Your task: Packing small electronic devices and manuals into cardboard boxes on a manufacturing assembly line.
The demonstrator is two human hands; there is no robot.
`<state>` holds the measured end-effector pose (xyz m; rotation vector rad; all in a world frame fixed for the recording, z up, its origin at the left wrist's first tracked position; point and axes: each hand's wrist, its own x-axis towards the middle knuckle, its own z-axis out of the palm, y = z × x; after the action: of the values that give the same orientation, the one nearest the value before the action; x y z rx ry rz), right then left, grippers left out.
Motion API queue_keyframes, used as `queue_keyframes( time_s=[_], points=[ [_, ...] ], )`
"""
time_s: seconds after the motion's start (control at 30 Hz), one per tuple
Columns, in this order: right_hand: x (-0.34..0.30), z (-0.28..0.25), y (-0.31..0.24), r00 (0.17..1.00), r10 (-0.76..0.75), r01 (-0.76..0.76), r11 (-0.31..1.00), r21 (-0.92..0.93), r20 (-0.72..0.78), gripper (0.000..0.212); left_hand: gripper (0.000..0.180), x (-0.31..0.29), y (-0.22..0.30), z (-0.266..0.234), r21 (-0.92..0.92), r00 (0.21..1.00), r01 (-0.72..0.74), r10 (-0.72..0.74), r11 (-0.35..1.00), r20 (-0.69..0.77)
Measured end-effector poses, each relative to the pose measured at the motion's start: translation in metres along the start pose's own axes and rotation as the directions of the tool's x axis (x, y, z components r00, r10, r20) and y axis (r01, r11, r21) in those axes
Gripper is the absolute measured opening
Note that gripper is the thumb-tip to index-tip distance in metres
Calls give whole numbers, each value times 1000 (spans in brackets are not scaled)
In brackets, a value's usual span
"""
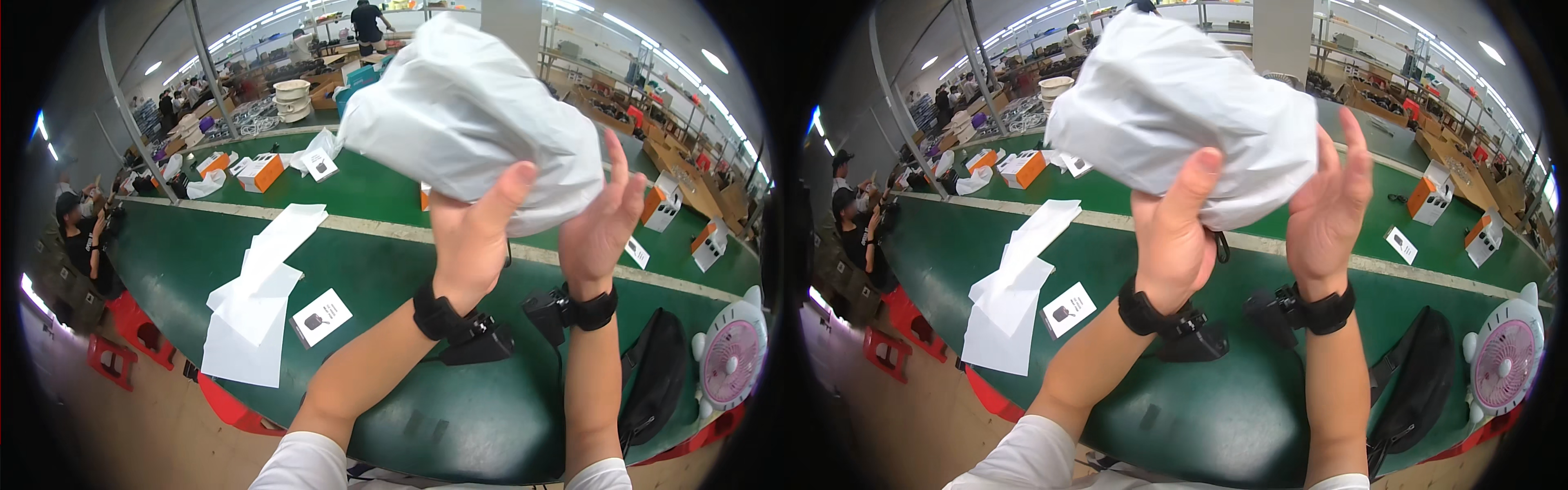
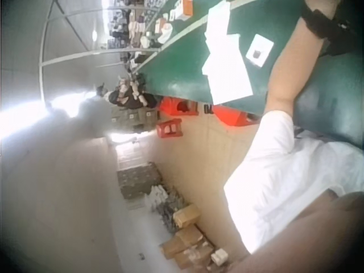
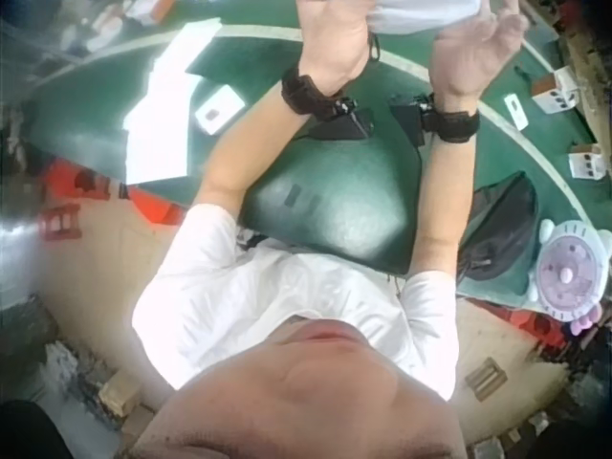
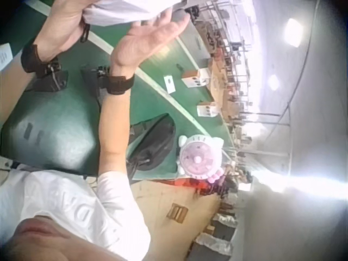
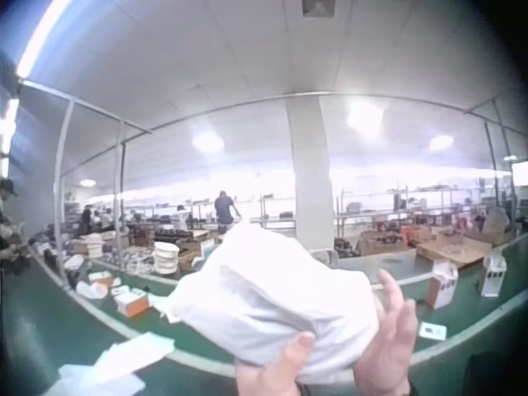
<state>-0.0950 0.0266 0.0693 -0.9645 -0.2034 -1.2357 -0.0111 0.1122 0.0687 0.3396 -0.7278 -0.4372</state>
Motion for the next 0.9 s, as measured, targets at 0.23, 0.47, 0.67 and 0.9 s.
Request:
queue_keyframes(
  time_s=[0.23,0.47,0.67,0.9],
  points=[
    [40,-46,-8,956,292,-291,955,63,-6,50,52,22,-32,-11,849,852,7,-447,528,271],
    [65,-129,-40,910,384,-388,922,10,-153,41,72,152,-110,-167,926,983,-170,-121,-338,137],
    [57,-96,-33,971,126,-189,926,-327,-205,48,106,190,-126,-233,775,830,78,-390,-627,-399],
    [68,-113,-20,908,400,-369,905,210,-128,42,109,183,-95,-235,874,760,217,-487,-434,-431]
  ],
)
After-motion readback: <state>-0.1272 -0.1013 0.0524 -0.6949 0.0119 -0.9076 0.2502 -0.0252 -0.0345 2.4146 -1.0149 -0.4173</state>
